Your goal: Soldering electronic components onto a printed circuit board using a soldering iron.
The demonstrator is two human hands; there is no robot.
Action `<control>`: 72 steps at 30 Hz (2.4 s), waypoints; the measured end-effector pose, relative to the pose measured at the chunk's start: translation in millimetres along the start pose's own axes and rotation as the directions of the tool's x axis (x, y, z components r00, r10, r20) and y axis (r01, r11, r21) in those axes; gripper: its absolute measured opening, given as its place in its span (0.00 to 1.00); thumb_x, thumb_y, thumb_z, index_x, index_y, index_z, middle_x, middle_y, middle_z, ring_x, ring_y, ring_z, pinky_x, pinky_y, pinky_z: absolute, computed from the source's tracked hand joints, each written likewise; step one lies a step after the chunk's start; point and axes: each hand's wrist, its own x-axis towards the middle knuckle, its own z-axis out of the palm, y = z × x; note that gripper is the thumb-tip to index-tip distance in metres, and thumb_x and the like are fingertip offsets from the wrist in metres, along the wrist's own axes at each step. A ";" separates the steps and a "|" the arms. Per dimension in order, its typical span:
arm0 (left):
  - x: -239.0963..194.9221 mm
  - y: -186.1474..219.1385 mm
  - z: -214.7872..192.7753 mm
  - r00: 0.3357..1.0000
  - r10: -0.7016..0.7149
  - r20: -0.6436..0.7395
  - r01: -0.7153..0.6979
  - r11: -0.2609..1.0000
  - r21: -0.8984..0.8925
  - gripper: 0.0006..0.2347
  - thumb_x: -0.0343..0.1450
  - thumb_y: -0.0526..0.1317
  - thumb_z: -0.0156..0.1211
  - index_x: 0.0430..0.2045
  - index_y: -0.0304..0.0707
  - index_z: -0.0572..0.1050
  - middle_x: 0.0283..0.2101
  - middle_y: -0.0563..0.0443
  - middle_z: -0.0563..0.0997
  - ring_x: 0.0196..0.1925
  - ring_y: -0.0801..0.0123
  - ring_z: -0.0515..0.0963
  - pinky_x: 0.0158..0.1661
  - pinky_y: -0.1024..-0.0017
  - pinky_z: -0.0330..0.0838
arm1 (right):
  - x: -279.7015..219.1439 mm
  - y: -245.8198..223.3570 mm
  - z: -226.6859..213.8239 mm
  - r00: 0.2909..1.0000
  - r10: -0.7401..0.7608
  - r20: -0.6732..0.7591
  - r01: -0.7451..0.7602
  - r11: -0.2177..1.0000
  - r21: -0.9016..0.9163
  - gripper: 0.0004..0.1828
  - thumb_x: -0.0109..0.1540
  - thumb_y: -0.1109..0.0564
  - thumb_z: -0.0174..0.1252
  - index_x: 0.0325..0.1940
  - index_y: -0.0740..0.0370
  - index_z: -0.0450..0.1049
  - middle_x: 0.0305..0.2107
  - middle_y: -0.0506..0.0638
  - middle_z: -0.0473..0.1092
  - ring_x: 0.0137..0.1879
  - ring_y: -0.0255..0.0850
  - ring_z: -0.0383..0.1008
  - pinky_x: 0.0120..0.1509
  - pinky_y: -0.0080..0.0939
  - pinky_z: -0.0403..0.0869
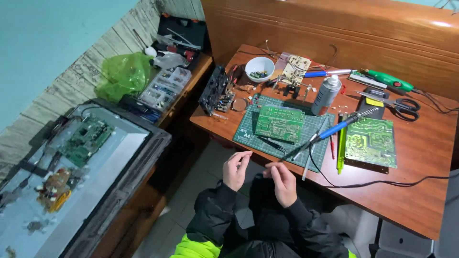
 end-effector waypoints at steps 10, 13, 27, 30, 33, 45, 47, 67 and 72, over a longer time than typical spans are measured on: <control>79.8 -53.4 -4.4 0.939 0.333 -0.084 -0.299 0.914 0.275 0.14 0.76 0.47 0.49 0.39 0.42 0.81 0.41 0.54 0.81 0.45 0.60 0.76 0.45 0.63 0.70 | 37.0 30.5 42.5 0.987 0.155 0.032 -0.156 0.988 0.018 0.16 0.67 0.56 0.47 0.38 0.70 0.75 0.23 0.54 0.74 0.26 0.39 0.75 0.35 0.36 0.75; 98.7 -66.6 -0.3 0.941 0.333 -0.053 -0.301 0.901 0.312 0.14 0.76 0.48 0.48 0.37 0.43 0.81 0.40 0.54 0.81 0.45 0.60 0.76 0.46 0.62 0.70 | 47.4 32.9 49.0 0.988 0.144 0.059 -0.145 0.989 0.012 0.16 0.68 0.54 0.46 0.41 0.67 0.75 0.26 0.54 0.74 0.29 0.41 0.75 0.38 0.39 0.76; 134.5 -63.9 15.1 0.902 0.429 0.043 -0.417 0.846 0.333 0.11 0.75 0.45 0.52 0.37 0.44 0.81 0.40 0.53 0.79 0.44 0.60 0.75 0.45 0.63 0.69 | 104.0 9.7 54.6 0.994 -0.050 0.100 0.066 0.983 -0.170 0.15 0.68 0.52 0.46 0.40 0.61 0.76 0.23 0.47 0.74 0.21 0.32 0.67 0.30 0.34 0.67; 137.2 -58.1 13.4 0.915 0.401 0.049 -0.395 0.864 0.312 0.11 0.74 0.44 0.53 0.36 0.42 0.82 0.40 0.52 0.80 0.45 0.59 0.75 0.44 0.63 0.70 | 112.6 8.7 60.4 0.995 -0.007 0.099 0.024 0.984 -0.179 0.15 0.67 0.53 0.48 0.35 0.61 0.76 0.23 0.48 0.74 0.26 0.35 0.72 0.34 0.35 0.69; 139.6 -45.0 8.7 0.919 0.392 0.041 -0.389 0.887 0.248 0.09 0.73 0.40 0.53 0.35 0.40 0.81 0.38 0.51 0.81 0.43 0.58 0.76 0.45 0.63 0.69 | 117.5 9.9 65.8 0.999 0.019 0.050 -0.007 0.976 -0.219 0.14 0.66 0.54 0.51 0.26 0.57 0.72 0.18 0.44 0.71 0.24 0.34 0.68 0.33 0.34 0.67; 145.9 -43.9 15.9 0.997 0.055 0.052 -0.065 0.977 0.206 0.16 0.76 0.47 0.42 0.30 0.46 0.80 0.34 0.56 0.79 0.36 0.62 0.74 0.40 0.67 0.68 | 114.0 68.6 63.3 0.973 0.210 -0.094 -0.230 0.911 -0.342 0.14 0.64 0.52 0.56 0.24 0.56 0.71 0.12 0.46 0.63 0.18 0.33 0.57 0.26 0.35 0.60; 153.2 -33.0 13.7 0.997 0.078 0.009 -0.078 0.977 0.199 0.16 0.76 0.45 0.41 0.30 0.44 0.80 0.33 0.54 0.79 0.36 0.61 0.75 0.39 0.66 0.69 | 120.9 61.5 62.8 0.969 0.224 -0.102 -0.245 0.909 -0.338 0.14 0.63 0.53 0.57 0.23 0.56 0.71 0.13 0.45 0.63 0.19 0.32 0.58 0.26 0.35 0.61; 126.9 -35.3 11.1 0.921 0.306 -0.243 -0.285 0.951 0.115 0.16 0.78 0.38 0.38 0.31 0.35 0.78 0.35 0.47 0.79 0.38 0.57 0.77 0.43 0.66 0.70 | 107.7 47.4 55.4 0.998 -0.027 0.053 0.047 0.899 -0.436 0.19 0.66 0.54 0.53 0.21 0.55 0.59 0.16 0.44 0.55 0.23 0.33 0.54 0.30 0.40 0.57; 122.1 -67.2 23.7 0.921 0.304 -0.243 -0.277 0.950 0.141 0.11 0.79 0.43 0.46 0.32 0.43 0.77 0.32 0.55 0.77 0.35 0.63 0.76 0.43 0.67 0.68 | 105.1 56.3 52.9 0.991 -0.127 0.030 0.129 0.916 -0.379 0.12 0.64 0.54 0.56 0.26 0.55 0.74 0.09 0.47 0.67 0.18 0.40 0.65 0.28 0.39 0.68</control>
